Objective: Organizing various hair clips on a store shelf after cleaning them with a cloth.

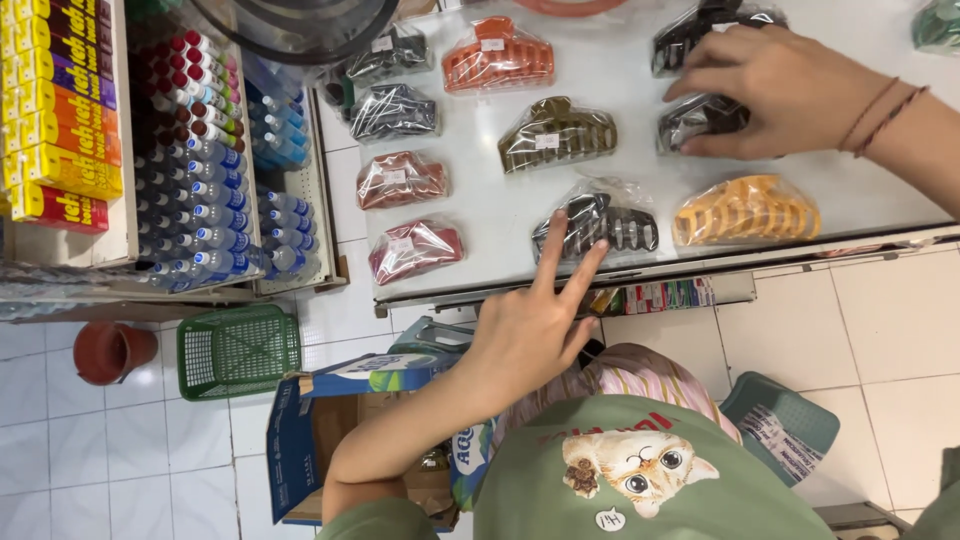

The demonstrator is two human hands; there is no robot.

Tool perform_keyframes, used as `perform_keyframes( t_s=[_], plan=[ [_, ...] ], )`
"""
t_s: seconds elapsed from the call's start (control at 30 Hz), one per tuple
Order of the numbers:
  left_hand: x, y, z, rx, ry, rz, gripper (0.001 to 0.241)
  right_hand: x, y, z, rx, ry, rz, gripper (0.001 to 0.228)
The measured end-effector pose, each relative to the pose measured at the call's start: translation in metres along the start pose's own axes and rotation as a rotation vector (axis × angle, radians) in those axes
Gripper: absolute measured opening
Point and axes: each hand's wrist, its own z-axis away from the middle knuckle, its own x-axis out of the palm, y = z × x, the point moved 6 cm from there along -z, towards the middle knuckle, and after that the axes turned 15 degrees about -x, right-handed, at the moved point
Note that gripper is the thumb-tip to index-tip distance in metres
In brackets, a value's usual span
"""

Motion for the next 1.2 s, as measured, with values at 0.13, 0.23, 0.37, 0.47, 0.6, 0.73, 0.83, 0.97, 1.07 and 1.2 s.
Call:
perform_keyframes(
  t_s=[0.13, 0.23, 0.37, 0.47, 0.6, 0.73, 0.83, 0.97, 1.07, 1.2],
  plan=[
    [0.003, 0.002, 0.0, -0.016, 0.017, -0.024, 0.078, 0.007, -0.007, -0.035, -0.061, 0.05, -0.035, 0.051],
    [0.005, 0.004, 0.0, -0.031, 0.022, -0.036, 0.078, 0.015, -0.008, -0.084, -0.114, 0.162, -0.01, 0.056],
    [0.005, 0.002, 0.002, -0.043, 0.027, -0.017, 0.077, 0.037, 0.012, -0.144, -0.084, 0.238, -0.24, 0.064],
    [0.005, -0.002, 0.003, -0.041, 0.03, 0.009, 0.077, 0.064, 0.033, -0.163, -0.092, 0.218, -0.37, 0.058],
    [0.008, -0.006, 0.004, -0.045, 0.027, 0.04, 0.077, 0.071, 0.049, -0.155, -0.115, 0.178, -0.321, 0.054],
    [0.007, -0.005, 0.005, -0.054, 0.036, 0.059, 0.077, 0.09, 0.079, -0.125, 0.052, 0.071, -0.243, 0.039],
    [0.005, -0.002, 0.005, -0.065, 0.043, 0.046, 0.074, 0.101, 0.1, -0.104, 0.149, -0.05, -0.104, 0.032],
    [0.003, 0.003, 0.005, -0.071, 0.07, 0.005, 0.072, 0.096, 0.093, -0.092, 0.198, -0.091, -0.107, 0.039],
    [0.004, 0.003, 0.007, -0.072, 0.091, -0.005, 0.072, 0.064, 0.039, -0.11, -0.058, 0.081, -0.246, 0.06],
    [-0.001, 0.004, 0.011, -0.09, 0.091, -0.004, 0.072, 0.034, -0.015, -0.122, -0.322, 0.195, -0.235, 0.066]
  ],
)
